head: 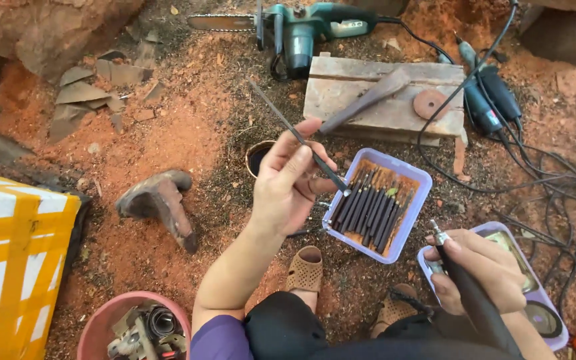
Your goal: Polishing small metal chisels using a handheld rotary tool in a workshop environment.
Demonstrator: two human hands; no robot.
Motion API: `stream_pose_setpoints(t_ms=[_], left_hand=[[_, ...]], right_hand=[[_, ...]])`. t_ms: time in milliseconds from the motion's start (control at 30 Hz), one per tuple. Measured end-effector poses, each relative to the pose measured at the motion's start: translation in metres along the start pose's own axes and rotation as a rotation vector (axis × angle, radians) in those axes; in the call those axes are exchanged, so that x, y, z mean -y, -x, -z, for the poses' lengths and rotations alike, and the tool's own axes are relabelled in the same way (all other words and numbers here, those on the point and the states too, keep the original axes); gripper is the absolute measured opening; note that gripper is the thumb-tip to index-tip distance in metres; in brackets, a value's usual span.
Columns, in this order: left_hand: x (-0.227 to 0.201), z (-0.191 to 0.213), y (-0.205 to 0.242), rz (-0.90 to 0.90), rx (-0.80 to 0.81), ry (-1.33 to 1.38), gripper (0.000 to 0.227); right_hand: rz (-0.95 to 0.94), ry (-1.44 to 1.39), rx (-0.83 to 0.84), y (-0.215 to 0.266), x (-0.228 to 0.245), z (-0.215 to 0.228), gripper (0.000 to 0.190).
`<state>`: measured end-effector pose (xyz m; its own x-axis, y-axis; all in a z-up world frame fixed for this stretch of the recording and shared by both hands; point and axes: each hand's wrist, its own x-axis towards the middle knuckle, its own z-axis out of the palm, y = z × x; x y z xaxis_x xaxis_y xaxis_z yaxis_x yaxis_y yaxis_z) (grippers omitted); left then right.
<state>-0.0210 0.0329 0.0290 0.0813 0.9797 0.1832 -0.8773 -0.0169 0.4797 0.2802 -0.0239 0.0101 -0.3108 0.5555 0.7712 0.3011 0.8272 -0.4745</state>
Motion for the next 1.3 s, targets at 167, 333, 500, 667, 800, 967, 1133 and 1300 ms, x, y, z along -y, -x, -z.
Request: stream_pose_setpoints(t_ms=[167, 333, 500, 667, 800, 967, 1133, 1300], left_hand=[[0.016, -0.014, 0.009, 0.123, -0.073, 0.099, 0.038], [0.031, -0.018, 0.009, 0.211, -0.117, 0.154, 0.036], [0.037, -0.019, 0.009, 0.261, -0.130, 0.173, 0.038], [0.036, -0.022, 0.012, 0.280, -0.143, 0.182, 0.039], [0.035, -0.023, 0.014, 0.268, -0.168, 0.181, 0.039], [0.033, -0.023, 0.014, 0.259, -0.191, 0.238, 0.036], [0.034, -0.022, 0.014, 0.267, -0.180, 0.233, 0.037], [0.040, -0.020, 0.018, 0.258, -0.118, 0.145, 0.041]], right_hand=[[-0.056, 0.031, -0.036, 0.009, 0.006, 0.002, 0.032], [-0.759, -0.434, -0.062, 0.009, 0.021, 0.010, 0.029], [-0.291, -0.100, 0.001, 0.004, 0.028, 0.001, 0.043], [-0.136, -0.062, -0.008, -0.001, 0.025, -0.002, 0.041], [-0.160, -0.044, -0.012, -0.004, 0.027, -0.005, 0.041], [-0.182, -0.039, 0.016, -0.004, 0.028, -0.006, 0.039], [-0.188, -0.058, 0.034, -0.001, 0.026, -0.008, 0.047], [-1.302, -1.112, -0.113, 0.003, 0.025, -0.003, 0.047]])
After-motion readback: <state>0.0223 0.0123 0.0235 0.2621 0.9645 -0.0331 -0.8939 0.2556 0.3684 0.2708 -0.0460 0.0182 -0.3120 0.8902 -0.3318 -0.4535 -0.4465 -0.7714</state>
